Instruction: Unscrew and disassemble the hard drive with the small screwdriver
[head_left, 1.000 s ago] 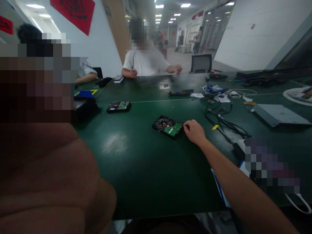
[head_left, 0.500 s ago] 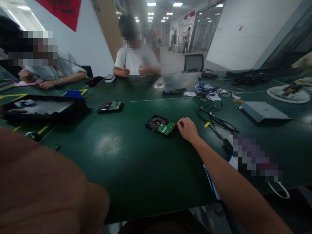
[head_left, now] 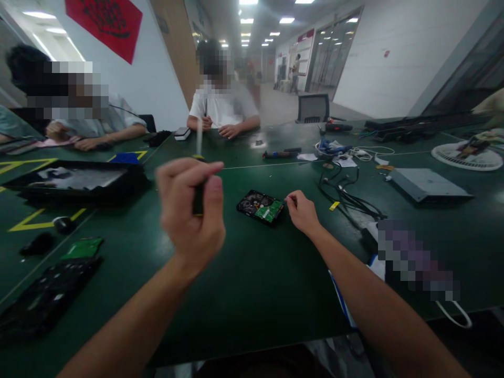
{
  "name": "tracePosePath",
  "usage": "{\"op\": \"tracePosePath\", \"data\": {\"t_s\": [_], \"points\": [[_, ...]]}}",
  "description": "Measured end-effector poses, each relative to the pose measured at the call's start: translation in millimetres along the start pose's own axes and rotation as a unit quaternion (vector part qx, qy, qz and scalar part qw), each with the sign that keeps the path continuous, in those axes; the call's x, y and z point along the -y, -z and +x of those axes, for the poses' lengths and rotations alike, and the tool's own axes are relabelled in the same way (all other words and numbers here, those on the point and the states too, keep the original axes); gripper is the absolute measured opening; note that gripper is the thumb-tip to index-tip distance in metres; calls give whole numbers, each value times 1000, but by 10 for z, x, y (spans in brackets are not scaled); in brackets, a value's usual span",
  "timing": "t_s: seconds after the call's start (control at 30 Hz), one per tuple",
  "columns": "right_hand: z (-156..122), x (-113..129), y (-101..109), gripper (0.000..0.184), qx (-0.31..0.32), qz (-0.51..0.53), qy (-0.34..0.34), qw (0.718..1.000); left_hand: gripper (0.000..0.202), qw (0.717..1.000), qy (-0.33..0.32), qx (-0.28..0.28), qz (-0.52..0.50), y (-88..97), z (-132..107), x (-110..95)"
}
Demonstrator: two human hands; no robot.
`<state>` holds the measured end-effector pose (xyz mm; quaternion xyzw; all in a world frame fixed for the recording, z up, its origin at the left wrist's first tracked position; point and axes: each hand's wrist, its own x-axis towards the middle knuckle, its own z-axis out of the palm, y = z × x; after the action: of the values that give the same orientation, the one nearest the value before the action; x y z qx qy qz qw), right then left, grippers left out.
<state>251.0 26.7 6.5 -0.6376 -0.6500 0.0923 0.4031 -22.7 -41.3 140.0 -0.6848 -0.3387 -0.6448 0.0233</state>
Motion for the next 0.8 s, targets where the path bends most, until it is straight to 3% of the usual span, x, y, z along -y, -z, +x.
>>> {"op": "tracePosePath", "data": {"t_s": [0.2, 0.3, 0.5, 0.8], "points": [[21, 11, -22, 14, 42, 22, -6, 999, 27, 985, 68, 147, 54, -365, -818, 725], [35, 16, -5, 15, 48, 20, -20, 998, 29, 975, 99, 190, 49, -416, -1031, 910], [41, 57, 21, 16, 74, 22, -38, 996, 31, 966, 152, 200, 66, -534, -1085, 892], [1, 96, 44, 12, 76, 5, -45, 996, 36, 955, 149, 254, 37, -624, -1113, 816]]}}
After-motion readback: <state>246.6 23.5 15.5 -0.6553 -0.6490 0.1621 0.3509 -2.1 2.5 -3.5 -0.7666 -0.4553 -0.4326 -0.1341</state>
